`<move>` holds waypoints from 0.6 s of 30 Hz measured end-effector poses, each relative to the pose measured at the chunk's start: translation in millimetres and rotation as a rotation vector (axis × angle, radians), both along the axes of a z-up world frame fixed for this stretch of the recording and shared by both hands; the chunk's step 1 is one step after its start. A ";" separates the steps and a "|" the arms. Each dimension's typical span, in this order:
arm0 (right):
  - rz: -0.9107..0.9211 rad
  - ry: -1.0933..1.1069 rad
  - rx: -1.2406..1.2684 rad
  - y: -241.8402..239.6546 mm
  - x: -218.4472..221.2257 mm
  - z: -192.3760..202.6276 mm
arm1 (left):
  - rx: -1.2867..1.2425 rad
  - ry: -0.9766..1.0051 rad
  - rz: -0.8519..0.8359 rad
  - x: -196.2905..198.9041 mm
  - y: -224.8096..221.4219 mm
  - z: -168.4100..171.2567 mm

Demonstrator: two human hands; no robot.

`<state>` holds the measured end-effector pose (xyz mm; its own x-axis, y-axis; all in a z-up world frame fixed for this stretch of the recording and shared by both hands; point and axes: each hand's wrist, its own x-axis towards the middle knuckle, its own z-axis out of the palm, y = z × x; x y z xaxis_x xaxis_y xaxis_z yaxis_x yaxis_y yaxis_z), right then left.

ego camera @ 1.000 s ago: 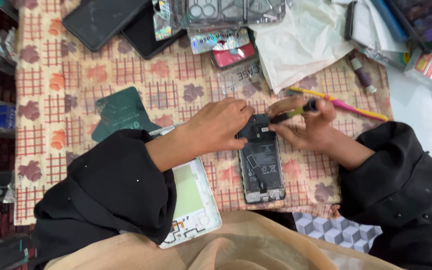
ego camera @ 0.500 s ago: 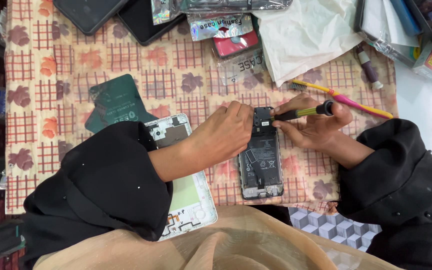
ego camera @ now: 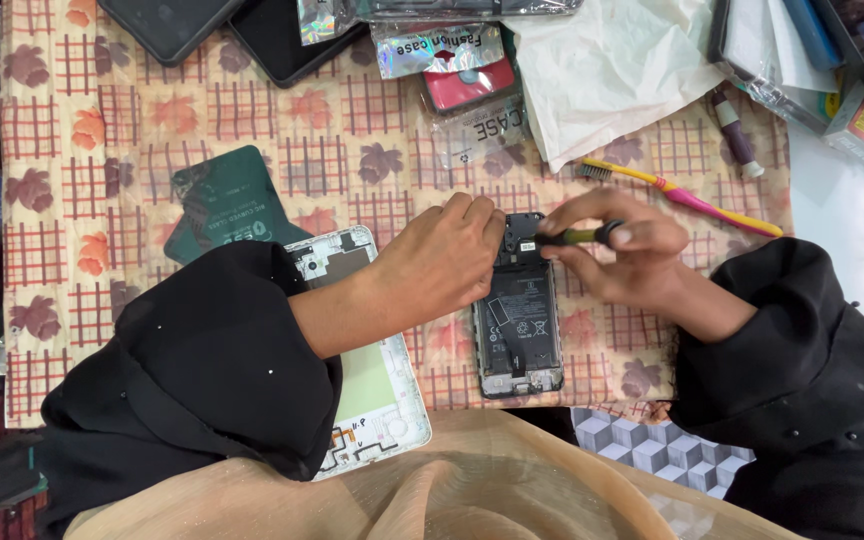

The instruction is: The person disassembles a smartphone by removing screws and internal components. They use a screwdriver to remove screws from a metal plate and a toothbrush to clean the interior. The motherboard and other parts are removed and placed on the table.

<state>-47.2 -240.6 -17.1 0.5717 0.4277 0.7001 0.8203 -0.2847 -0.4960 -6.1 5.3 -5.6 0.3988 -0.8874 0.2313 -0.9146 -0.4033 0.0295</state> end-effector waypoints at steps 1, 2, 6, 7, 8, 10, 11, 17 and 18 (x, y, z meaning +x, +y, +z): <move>0.039 0.016 -0.011 0.7 -1.5 3.5 | 0.006 0.007 0.003 0.3 -0.1 0.3; 0.078 0.036 -0.023 1.0 -4.0 6.3 | -0.001 0.010 -0.003 0.4 -0.2 0.3; 0.013 -0.014 -0.073 1.3 -5.2 6.4 | -0.017 0.034 0.001 0.7 0.1 0.0; -0.020 -0.026 -0.054 0.1 -3.9 4.7 | -0.020 0.041 0.008 0.7 -0.2 0.2; -0.052 -0.038 -0.034 -0.7 -1.9 2.0 | -0.016 0.042 0.012 0.8 -0.5 0.2; -0.072 -0.034 -0.023 -5.5 0.1 -1.5 | -0.007 0.043 0.020 0.7 -0.7 0.0; -0.060 -0.018 -0.032 -7.4 0.8 -2.8 | -0.009 0.042 0.021 0.3 -0.9 -0.1; -0.009 -0.073 -0.030 0.3 1.5 2.7 | -0.025 0.047 0.022 -1.4 -0.6 -2.8; -0.046 -0.156 -0.046 4.0 0.5 5.8 | -0.014 0.047 0.018 -1.4 -0.6 -3.2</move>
